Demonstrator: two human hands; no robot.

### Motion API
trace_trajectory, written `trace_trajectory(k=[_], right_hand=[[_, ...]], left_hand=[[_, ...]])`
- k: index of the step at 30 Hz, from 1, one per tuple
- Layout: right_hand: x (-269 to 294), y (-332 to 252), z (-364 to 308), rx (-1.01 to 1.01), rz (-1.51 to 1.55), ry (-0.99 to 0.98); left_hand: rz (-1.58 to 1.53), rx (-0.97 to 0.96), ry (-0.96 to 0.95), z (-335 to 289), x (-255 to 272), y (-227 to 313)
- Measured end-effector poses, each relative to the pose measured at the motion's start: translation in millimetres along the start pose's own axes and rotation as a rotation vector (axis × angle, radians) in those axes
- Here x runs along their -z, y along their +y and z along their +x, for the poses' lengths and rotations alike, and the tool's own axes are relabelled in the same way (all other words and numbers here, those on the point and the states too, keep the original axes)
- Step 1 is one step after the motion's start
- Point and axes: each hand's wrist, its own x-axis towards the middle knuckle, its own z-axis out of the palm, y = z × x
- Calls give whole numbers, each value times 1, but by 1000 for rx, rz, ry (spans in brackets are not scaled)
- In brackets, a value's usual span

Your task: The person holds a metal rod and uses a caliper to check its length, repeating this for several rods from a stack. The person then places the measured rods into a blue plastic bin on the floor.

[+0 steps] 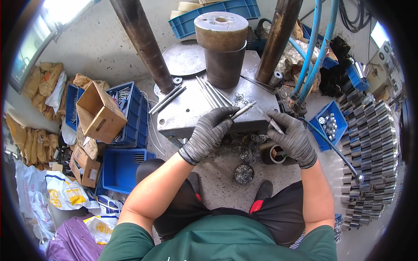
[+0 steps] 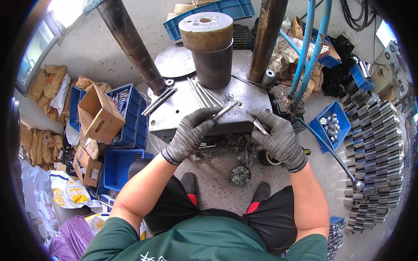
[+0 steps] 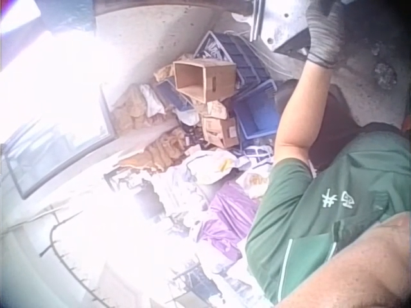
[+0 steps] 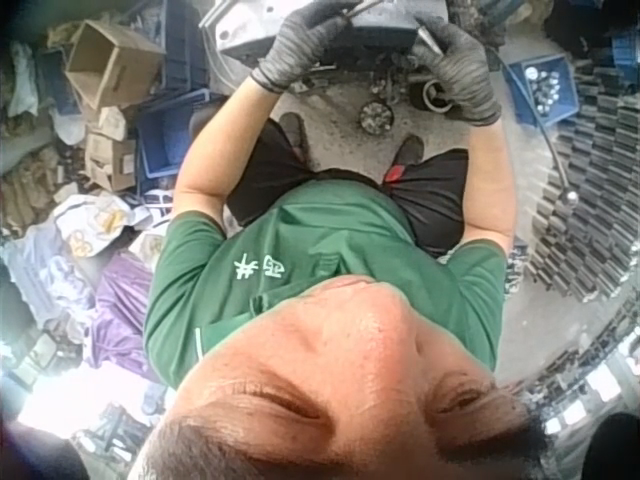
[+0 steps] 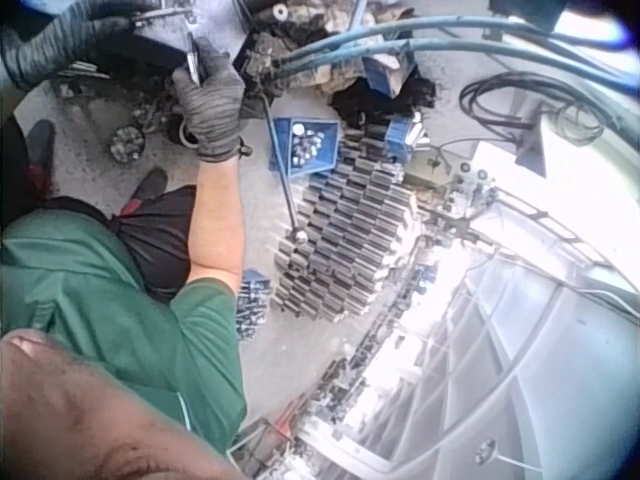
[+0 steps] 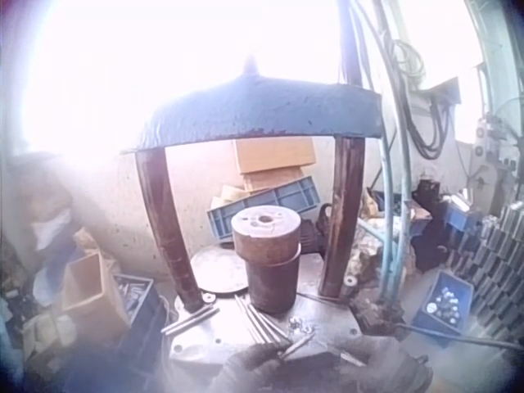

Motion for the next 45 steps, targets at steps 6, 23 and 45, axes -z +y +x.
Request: trace_trajectory(k=[6,23,45], right_hand=[[15,-11,3,-69,-142,-169],[-3,-2,1,89,-196,-352],[-26,13,0,-225,445,-487]], left_hand=[[530,-223,-33,1,9,7],[-325,351,-243,-6,-1,12],[163,217,-51,7,41,-1]])
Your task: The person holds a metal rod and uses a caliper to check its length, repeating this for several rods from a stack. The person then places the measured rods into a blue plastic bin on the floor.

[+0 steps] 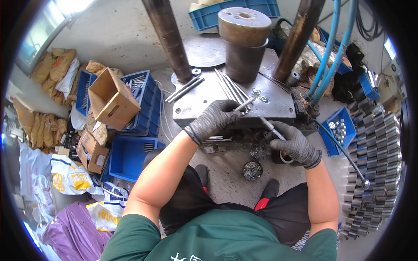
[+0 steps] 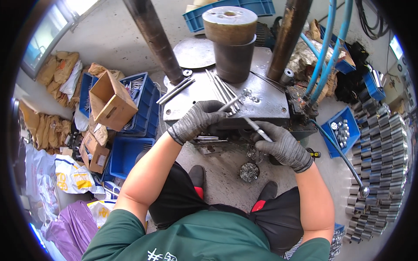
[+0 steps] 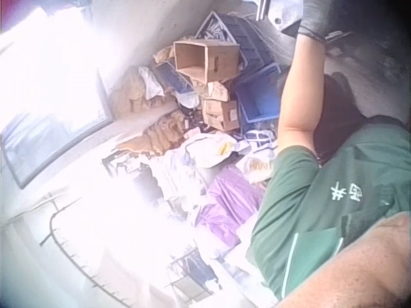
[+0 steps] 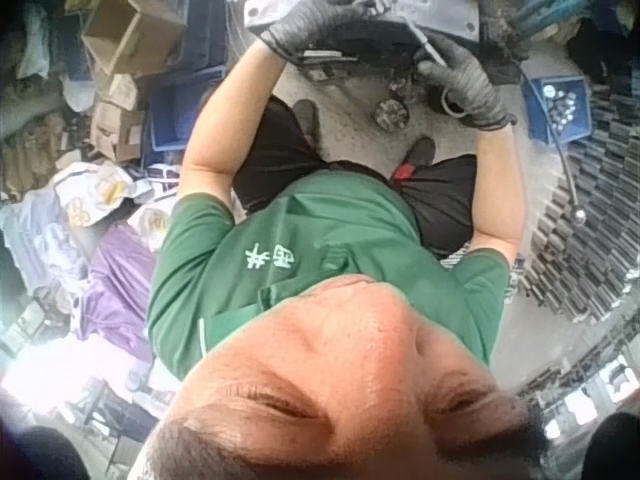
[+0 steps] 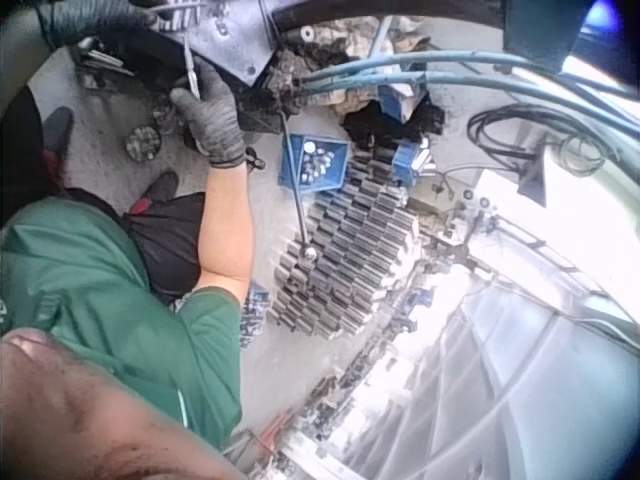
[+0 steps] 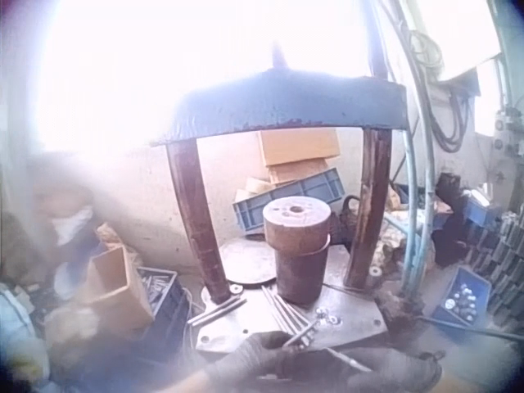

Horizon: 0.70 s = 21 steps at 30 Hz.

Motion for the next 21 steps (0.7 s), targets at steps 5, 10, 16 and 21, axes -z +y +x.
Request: trace_trajectory(k=[5,10,16,21], right_hand=[[15,15,9,9,-226,412],[29,30,23,124,-344,543],[37,32,30,189,-549,633],[39,31,34,348,-958,670]], left_hand=[[803,39,340,13,56,-13],[825,15,433,14,91,-23],[1034,-81,493,21,92,-28],[1329,-5,603,30,90,-25]])
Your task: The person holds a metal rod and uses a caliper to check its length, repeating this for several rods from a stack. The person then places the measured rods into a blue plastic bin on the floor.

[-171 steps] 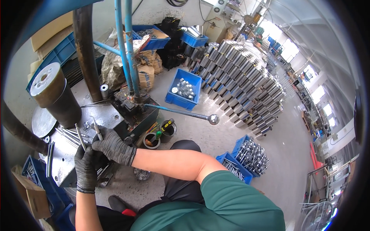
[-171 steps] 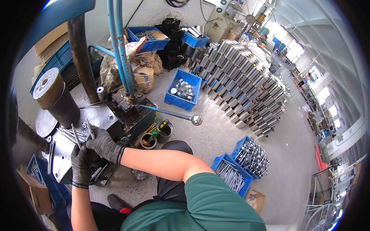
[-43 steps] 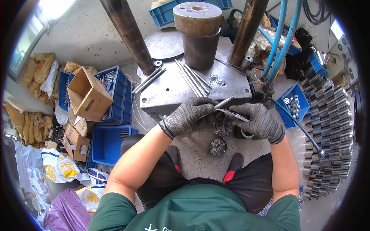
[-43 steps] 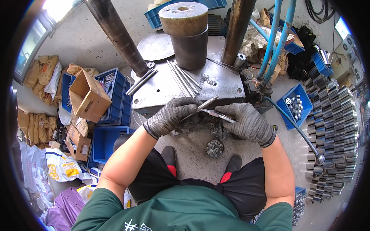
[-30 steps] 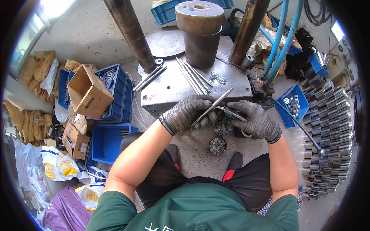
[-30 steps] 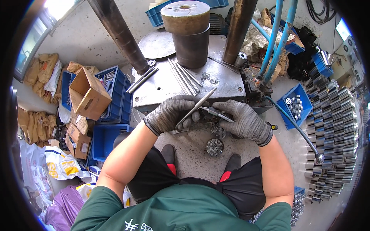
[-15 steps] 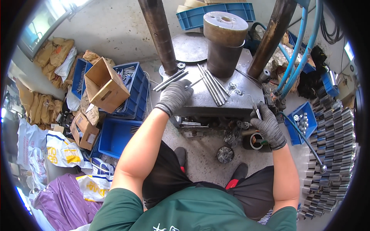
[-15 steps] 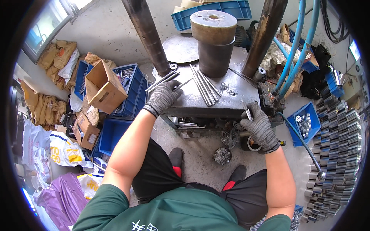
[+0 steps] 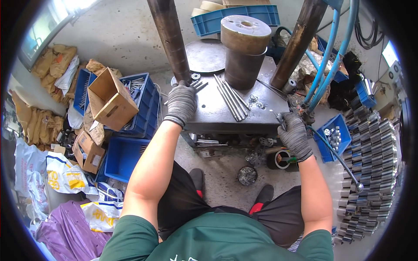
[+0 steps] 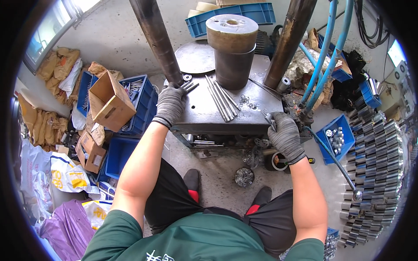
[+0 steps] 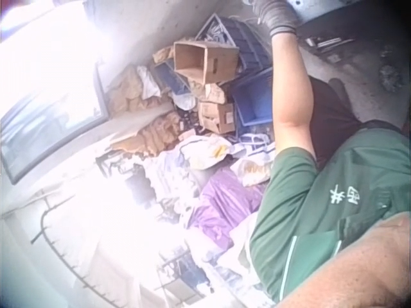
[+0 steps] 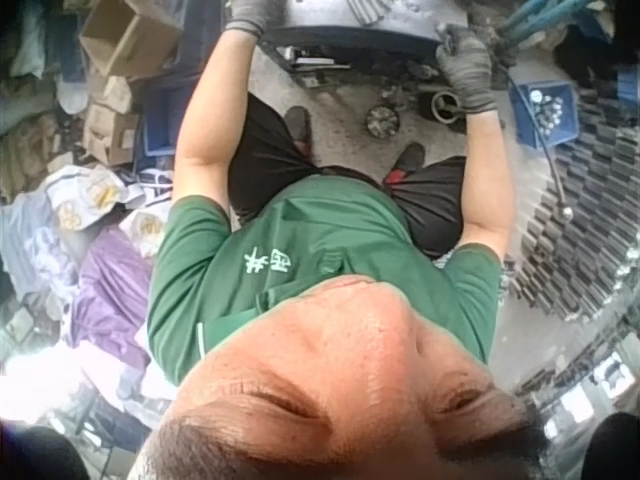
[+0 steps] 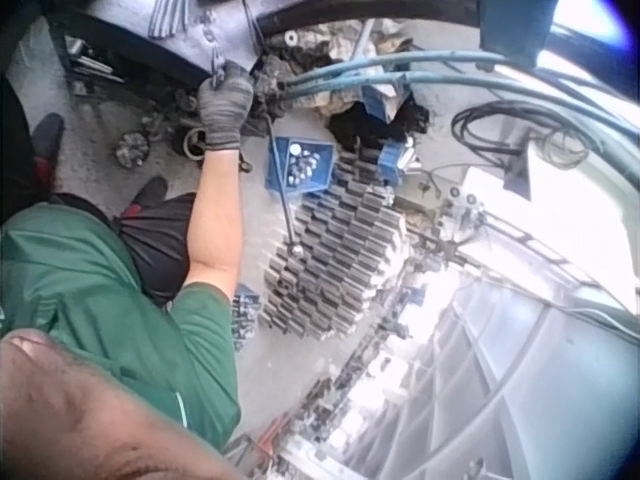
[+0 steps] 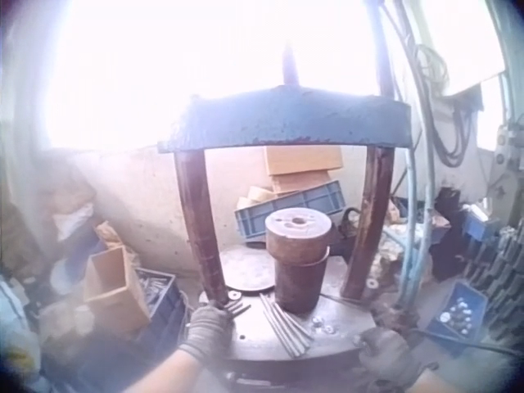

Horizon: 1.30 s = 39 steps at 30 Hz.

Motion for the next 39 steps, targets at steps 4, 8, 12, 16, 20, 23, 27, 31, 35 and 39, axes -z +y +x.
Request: trace_trajectory(k=[4,8,12,16,20,23,27,31,35,39], right_hand=[[-2,3,3,98,-210,-53],[-9,5,4,114,-242,-95],[-13,5,5,180,-283,-96],[-15,4,5,209,-351,-109],[-16,6,7,233,-320,-79],[-18,8,8,185,-276,-95],[-21,11,9,233,-321,-53],[-23,13,9,232,-325,-37],[-22,15,10,253,-287,-34],[-18,13,11,157,-81,-1]], left_hand=[[-243,7,84,-5,-1,18],[-456,-263,-56,-11,-3,47],[-417,-387,-88,-19,-1,61],[-447,-410,-79,-23,4,60],[-377,-436,-177,-22,8,55],[-341,-450,-225,-24,10,55],[-393,-478,-135,-30,11,59],[-359,-433,-184,-30,10,58],[-323,-447,-162,-31,12,57],[-293,-437,-229,-31,19,56]])
